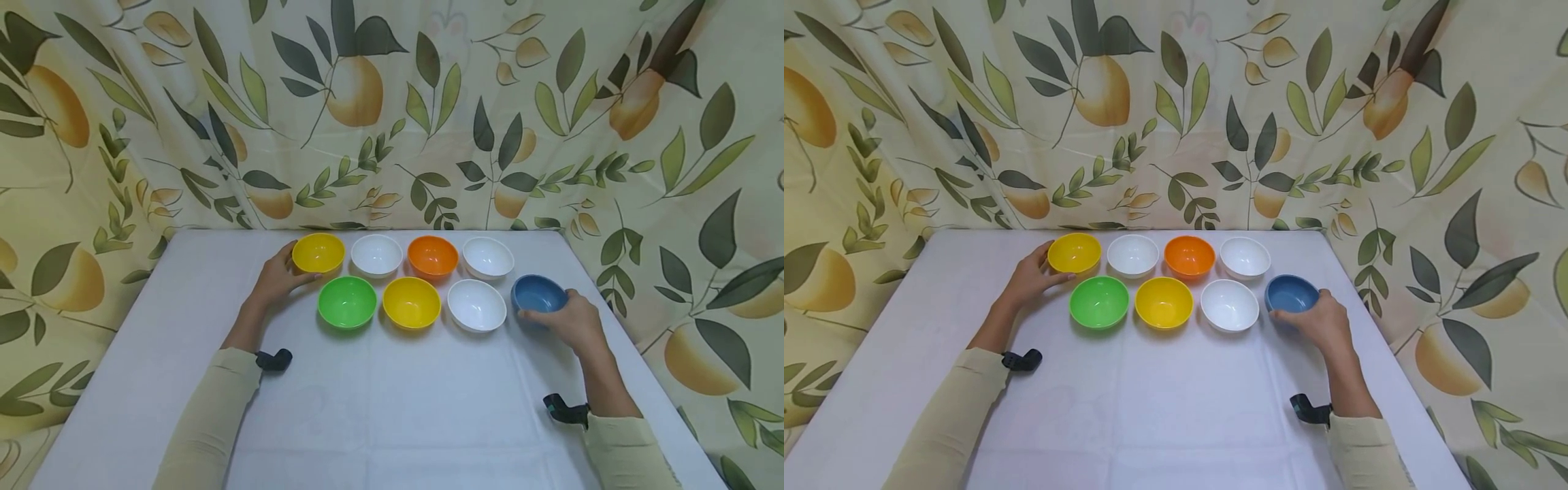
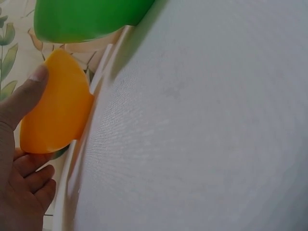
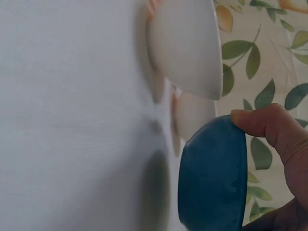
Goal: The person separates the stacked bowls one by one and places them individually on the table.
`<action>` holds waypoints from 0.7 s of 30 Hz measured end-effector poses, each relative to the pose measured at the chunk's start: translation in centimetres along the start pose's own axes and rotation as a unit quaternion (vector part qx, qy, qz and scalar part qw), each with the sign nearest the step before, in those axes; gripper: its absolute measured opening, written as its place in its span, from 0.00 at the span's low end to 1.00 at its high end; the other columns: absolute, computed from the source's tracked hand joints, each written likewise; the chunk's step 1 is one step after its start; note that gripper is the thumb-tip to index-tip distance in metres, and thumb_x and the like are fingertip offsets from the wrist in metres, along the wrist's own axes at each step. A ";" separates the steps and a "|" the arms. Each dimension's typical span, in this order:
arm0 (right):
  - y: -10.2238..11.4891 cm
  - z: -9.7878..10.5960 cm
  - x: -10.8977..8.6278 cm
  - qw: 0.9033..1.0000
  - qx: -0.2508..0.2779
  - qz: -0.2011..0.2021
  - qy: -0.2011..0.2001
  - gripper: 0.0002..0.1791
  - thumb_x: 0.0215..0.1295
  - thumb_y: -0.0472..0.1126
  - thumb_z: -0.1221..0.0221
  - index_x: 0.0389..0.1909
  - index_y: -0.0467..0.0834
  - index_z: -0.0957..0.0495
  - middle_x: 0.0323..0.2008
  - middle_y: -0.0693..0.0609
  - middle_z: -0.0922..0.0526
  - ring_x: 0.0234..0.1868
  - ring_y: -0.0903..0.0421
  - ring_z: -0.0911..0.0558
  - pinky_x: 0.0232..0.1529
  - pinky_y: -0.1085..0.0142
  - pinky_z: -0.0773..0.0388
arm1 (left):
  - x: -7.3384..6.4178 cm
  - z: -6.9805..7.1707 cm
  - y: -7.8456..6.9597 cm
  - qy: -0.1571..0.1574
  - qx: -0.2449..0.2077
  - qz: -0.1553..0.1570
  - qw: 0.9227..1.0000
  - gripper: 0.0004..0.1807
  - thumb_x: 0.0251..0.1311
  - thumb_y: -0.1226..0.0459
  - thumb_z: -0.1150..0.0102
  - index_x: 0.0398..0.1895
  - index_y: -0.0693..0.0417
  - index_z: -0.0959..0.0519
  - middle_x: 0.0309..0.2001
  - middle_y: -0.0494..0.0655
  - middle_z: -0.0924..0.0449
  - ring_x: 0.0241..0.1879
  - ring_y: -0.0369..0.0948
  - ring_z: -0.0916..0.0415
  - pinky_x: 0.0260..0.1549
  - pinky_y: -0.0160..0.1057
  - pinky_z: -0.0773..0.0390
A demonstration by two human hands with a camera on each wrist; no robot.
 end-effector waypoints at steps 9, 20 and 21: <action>-0.9 -1.2 0.1 1.000 -0.008 -0.010 0.003 0.69 0.54 0.58 0.23 0.75 0.17 0.55 0.66 0.13 0.41 0.66 0.19 0.35 0.63 0.28 0.28 | -0.2 0.1 -0.4 -0.002 -0.010 -0.013 1.000 0.61 0.56 0.46 0.21 0.84 0.57 0.47 0.82 0.58 0.45 0.80 0.58 0.48 0.77 0.63 0.46; -1.3 -1.6 0.5 1.000 -0.007 -0.007 0.008 0.71 0.54 0.58 0.23 0.76 0.17 0.56 0.67 0.13 0.41 0.66 0.19 0.35 0.64 0.27 0.30 | -0.3 0.1 -0.4 0.000 -0.014 -0.010 1.000 0.60 0.56 0.47 0.21 0.84 0.58 0.47 0.82 0.57 0.45 0.80 0.58 0.48 0.77 0.64 0.47; -1.3 -1.6 0.5 1.000 -0.006 -0.007 0.009 0.71 0.54 0.58 0.23 0.76 0.18 0.57 0.68 0.13 0.42 0.67 0.19 0.36 0.64 0.27 0.30 | -0.3 0.1 -0.4 0.000 -0.012 -0.009 1.000 0.60 0.56 0.47 0.21 0.84 0.58 0.47 0.82 0.57 0.45 0.80 0.58 0.48 0.77 0.64 0.47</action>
Point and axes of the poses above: each hand's wrist, its own x-axis towards the middle knuckle, its own z-axis out of the back of the hand, y = z × x, the point moved 3 cm from there along x, towards the middle knuckle
